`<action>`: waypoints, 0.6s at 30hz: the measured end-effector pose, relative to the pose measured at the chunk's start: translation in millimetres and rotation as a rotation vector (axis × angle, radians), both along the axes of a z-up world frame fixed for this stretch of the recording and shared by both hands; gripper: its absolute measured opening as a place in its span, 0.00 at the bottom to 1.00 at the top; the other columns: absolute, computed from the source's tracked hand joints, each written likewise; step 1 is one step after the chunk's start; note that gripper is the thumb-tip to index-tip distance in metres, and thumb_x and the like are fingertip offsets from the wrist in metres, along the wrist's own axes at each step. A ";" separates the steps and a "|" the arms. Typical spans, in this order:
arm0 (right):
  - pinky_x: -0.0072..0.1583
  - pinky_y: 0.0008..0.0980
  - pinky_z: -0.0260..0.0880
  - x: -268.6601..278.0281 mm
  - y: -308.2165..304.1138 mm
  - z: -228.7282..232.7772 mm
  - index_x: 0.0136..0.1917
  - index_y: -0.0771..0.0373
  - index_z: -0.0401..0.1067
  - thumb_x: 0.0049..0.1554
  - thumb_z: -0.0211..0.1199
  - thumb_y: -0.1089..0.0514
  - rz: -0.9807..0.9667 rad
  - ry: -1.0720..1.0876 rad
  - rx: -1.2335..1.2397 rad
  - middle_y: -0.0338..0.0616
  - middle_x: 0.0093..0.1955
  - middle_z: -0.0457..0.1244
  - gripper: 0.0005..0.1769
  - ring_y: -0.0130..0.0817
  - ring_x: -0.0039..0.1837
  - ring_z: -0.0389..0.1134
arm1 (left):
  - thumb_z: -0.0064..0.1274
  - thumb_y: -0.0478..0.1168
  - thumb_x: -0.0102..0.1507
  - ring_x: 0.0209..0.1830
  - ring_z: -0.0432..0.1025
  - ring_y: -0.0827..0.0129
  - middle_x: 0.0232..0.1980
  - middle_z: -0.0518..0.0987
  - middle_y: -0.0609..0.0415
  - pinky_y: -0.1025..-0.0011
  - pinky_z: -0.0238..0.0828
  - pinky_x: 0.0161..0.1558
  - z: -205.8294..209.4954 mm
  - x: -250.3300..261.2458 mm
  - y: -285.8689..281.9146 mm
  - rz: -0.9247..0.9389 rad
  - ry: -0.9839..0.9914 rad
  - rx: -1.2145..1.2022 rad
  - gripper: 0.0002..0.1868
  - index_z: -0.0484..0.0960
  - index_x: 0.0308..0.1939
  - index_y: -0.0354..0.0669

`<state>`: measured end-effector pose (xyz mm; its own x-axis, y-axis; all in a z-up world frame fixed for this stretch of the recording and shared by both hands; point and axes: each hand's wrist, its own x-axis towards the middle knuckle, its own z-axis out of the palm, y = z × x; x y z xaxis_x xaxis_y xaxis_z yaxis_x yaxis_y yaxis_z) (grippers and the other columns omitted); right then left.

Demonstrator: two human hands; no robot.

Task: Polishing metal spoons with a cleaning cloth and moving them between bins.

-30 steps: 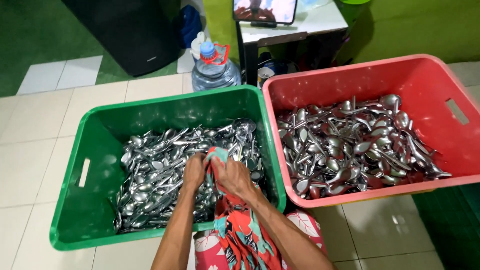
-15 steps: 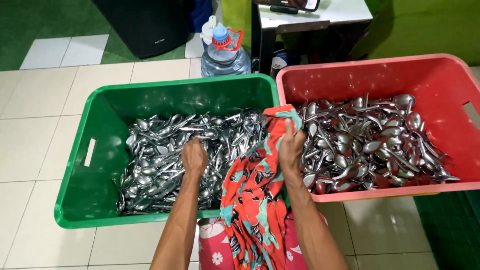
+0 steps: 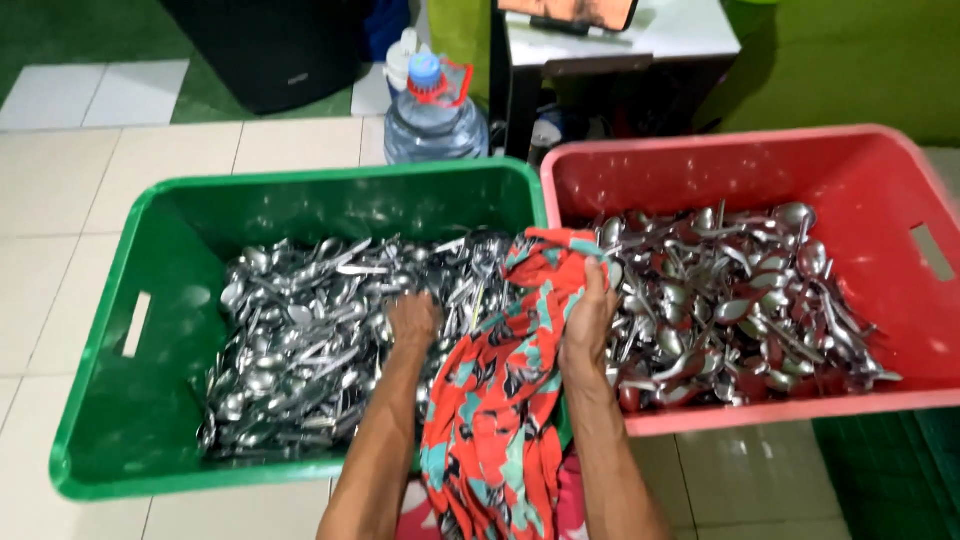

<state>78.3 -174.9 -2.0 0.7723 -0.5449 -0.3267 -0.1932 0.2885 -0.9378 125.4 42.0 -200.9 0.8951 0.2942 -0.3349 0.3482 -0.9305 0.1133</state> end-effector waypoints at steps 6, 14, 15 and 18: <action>0.64 0.42 0.61 6.9 -17.6 -19.2 0.43 0.60 0.71 0.61 0.58 0.42 0.073 -0.071 0.049 0.47 0.39 0.65 0.19 0.38 0.47 0.64 | 0.52 0.62 0.63 0.51 0.78 0.58 0.45 0.84 0.52 0.53 0.64 0.59 -92.2 9.2 -6.9 -0.164 -0.069 0.196 0.23 0.82 0.48 0.49; 0.59 0.38 0.65 2.5 -5.5 9.1 0.39 0.58 0.70 0.61 0.59 0.44 0.088 -0.112 0.100 0.44 0.34 0.64 0.17 0.35 0.42 0.66 | 0.56 0.52 0.61 0.50 0.81 0.51 0.43 0.86 0.46 0.54 0.74 0.51 -121.1 25.6 9.6 0.129 0.038 -0.140 0.17 0.88 0.43 0.44; 0.56 0.33 0.68 1.8 -3.5 17.1 0.37 0.57 0.71 0.61 0.59 0.46 0.093 -0.133 0.124 0.43 0.33 0.65 0.16 0.31 0.39 0.67 | 0.55 0.50 0.60 0.51 0.81 0.49 0.44 0.86 0.44 0.52 0.75 0.50 -143.6 31.0 18.9 0.182 0.029 -0.207 0.16 0.88 0.43 0.45; 0.53 0.33 0.70 9.5 -6.3 -0.5 0.37 0.57 0.71 0.61 0.60 0.45 0.095 -0.119 0.154 0.44 0.32 0.67 0.17 0.31 0.37 0.69 | 0.47 0.46 0.61 0.52 0.80 0.48 0.45 0.86 0.41 0.51 0.77 0.51 -138.0 35.5 21.6 0.244 0.025 -0.256 0.19 0.87 0.47 0.39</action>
<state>87.9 -181.2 -2.5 0.8561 -0.4183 -0.3035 -0.1168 0.4155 -0.9021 160.9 63.6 -338.8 0.7992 0.4023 -0.4466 0.5628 -0.7618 0.3208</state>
